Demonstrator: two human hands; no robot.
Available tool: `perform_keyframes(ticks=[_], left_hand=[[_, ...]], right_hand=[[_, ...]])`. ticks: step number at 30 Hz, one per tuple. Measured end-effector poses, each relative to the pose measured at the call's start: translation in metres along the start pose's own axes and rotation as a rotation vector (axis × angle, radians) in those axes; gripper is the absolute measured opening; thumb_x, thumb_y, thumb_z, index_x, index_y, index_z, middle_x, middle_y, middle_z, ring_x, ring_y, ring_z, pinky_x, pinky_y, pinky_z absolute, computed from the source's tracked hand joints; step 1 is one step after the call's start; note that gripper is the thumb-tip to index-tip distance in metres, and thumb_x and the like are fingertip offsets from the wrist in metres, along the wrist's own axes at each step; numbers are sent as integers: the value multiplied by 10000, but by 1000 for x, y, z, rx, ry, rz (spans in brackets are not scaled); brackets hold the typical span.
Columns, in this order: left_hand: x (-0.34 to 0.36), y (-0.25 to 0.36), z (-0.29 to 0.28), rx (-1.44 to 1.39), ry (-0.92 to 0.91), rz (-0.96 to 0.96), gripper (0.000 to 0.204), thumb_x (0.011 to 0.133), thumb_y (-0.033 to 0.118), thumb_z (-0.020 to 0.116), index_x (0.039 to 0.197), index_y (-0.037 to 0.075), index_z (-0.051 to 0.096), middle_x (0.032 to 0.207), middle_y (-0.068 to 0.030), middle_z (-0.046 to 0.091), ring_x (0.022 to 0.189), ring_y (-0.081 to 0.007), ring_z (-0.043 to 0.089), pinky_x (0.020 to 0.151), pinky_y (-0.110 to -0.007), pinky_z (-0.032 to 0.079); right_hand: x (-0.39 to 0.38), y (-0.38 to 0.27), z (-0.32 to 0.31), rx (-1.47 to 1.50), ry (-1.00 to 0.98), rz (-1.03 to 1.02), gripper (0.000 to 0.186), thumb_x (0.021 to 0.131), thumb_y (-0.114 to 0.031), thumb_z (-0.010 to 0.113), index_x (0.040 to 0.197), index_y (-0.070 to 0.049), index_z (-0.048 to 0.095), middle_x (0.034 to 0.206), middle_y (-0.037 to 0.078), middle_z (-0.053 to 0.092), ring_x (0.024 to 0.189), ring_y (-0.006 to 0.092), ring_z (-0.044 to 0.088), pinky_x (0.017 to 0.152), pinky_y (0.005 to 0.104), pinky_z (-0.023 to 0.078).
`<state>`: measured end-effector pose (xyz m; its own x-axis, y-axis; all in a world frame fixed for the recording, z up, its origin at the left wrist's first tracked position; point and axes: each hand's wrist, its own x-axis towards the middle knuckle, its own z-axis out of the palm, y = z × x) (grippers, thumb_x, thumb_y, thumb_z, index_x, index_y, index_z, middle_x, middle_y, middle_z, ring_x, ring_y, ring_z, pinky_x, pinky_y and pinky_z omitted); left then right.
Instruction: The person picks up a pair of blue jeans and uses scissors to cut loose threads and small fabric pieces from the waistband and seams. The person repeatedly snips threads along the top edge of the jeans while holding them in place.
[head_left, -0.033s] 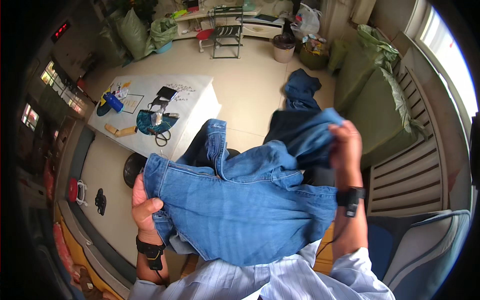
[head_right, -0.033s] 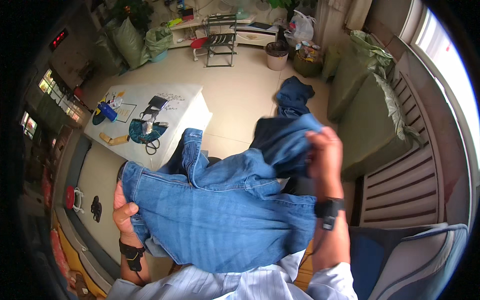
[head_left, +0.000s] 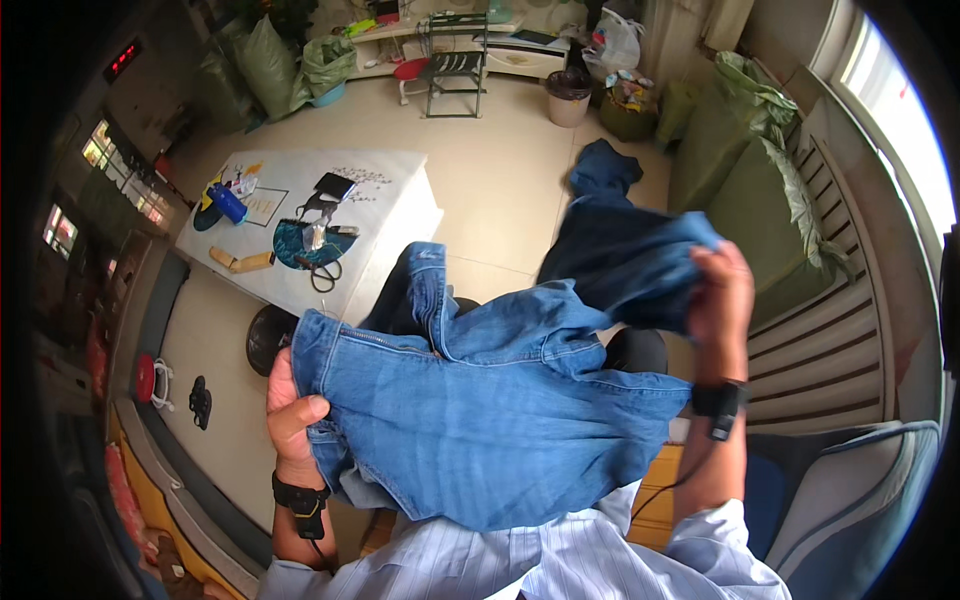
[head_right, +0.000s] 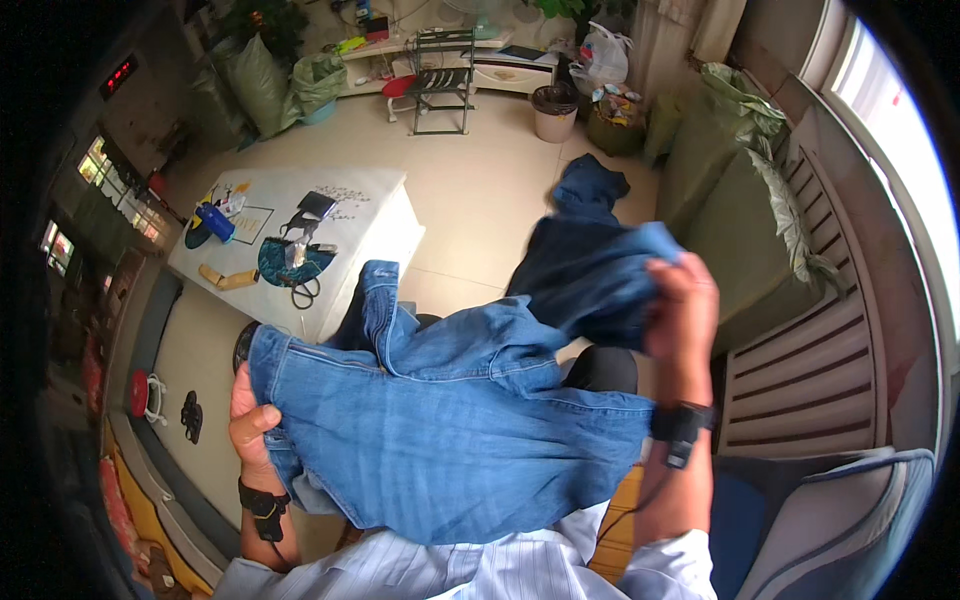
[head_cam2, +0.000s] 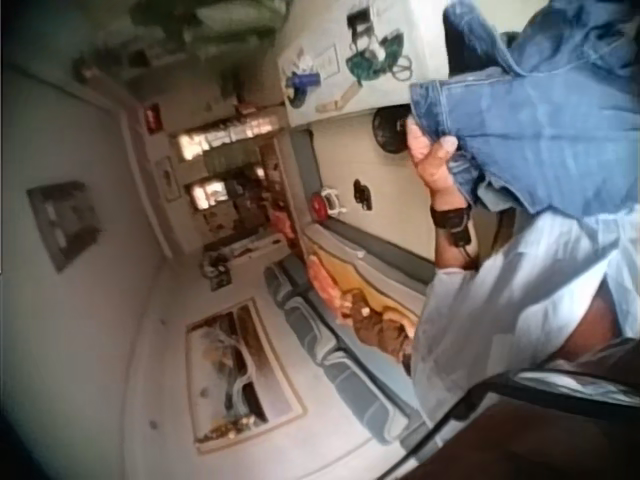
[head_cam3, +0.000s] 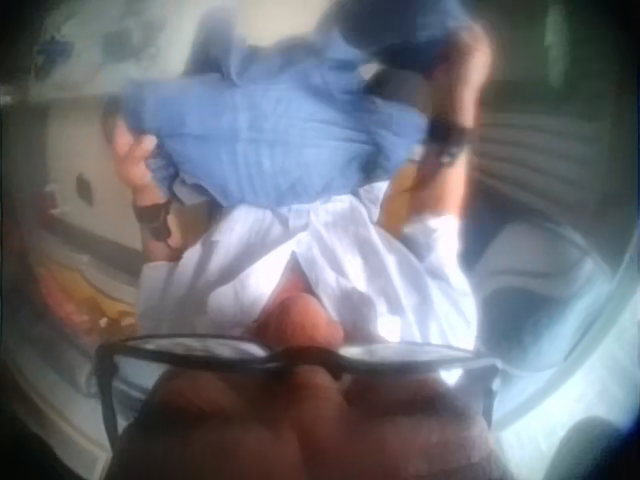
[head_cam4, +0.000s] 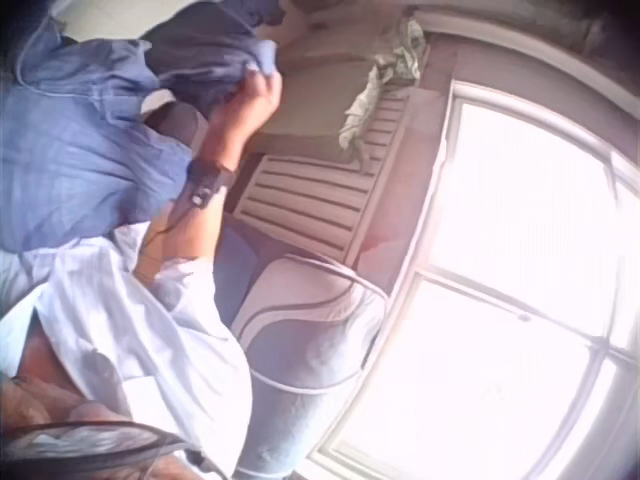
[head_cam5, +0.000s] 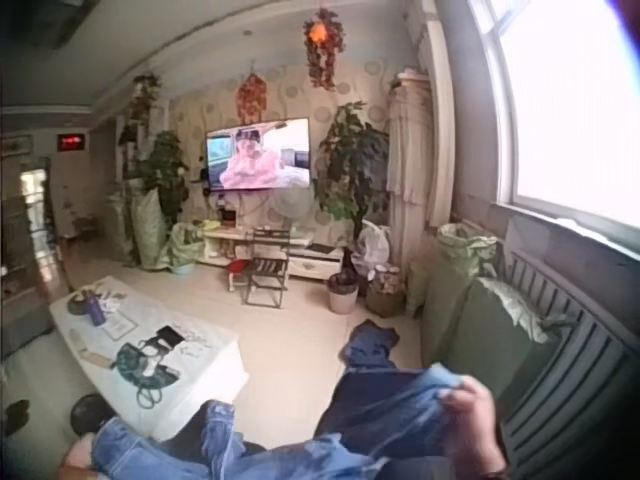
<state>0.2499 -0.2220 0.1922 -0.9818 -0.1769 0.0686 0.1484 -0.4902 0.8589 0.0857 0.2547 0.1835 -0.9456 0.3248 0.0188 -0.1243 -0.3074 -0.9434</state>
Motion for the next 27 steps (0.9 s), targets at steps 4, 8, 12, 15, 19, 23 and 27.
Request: perform_keyframes(ticks=[4,8,12,15,19,23,27], left_hand=[[2,-17,-28,95,4,-192,721,739,6,676,1449,-36,558,1323,-174,718,1210,-297,707,1157,-425,508],[-2,-61,-117,379,-156,-573,675,819,-49,749,1468,-57,563,1256,-129,733,1187,-238,695,1083,-359,521],[-11,-89,-150,802,-248,-701,516,930,65,774,1406,-37,604,1148,-92,729,1069,-184,705,965,-337,566],[7,-100,-126,752,-56,-390,465,963,119,786,1374,-24,623,1112,-83,726,982,-176,705,902,-338,570],[55,-81,-45,636,50,-379,363,1011,207,748,1288,-4,646,1081,-91,735,884,-189,741,810,-339,612],[87,-93,10,566,-45,-820,261,1043,208,708,1199,6,656,1037,-116,744,778,-233,771,677,-347,635],[77,-114,12,421,-230,-815,249,1036,114,687,1251,-8,658,1116,-102,756,919,-221,778,797,-352,640]], right_hand=[[-10,-103,-101,-120,292,-344,137,953,-70,733,1083,-106,710,827,-85,639,610,-2,526,520,155,339],[-47,-138,-174,-589,489,-520,25,973,-117,716,980,-97,703,838,-100,589,705,-18,473,615,194,344],[-36,-98,-273,-1742,636,-327,159,942,-82,630,1088,-36,673,880,142,691,790,331,649,774,412,519],[-39,-65,-246,-1585,370,-515,241,938,7,582,1163,-16,663,1052,194,678,909,383,662,860,418,543],[-44,-16,-108,-1073,2,-333,320,908,71,681,1219,-3,683,1066,179,664,905,243,672,816,343,553],[-44,43,-25,-1116,-345,-222,266,935,-34,748,1194,-3,698,1089,185,684,931,297,690,839,385,564],[-52,110,13,-1424,-618,-213,320,949,-275,787,1120,-14,715,1121,196,713,1168,401,660,1033,533,483]])
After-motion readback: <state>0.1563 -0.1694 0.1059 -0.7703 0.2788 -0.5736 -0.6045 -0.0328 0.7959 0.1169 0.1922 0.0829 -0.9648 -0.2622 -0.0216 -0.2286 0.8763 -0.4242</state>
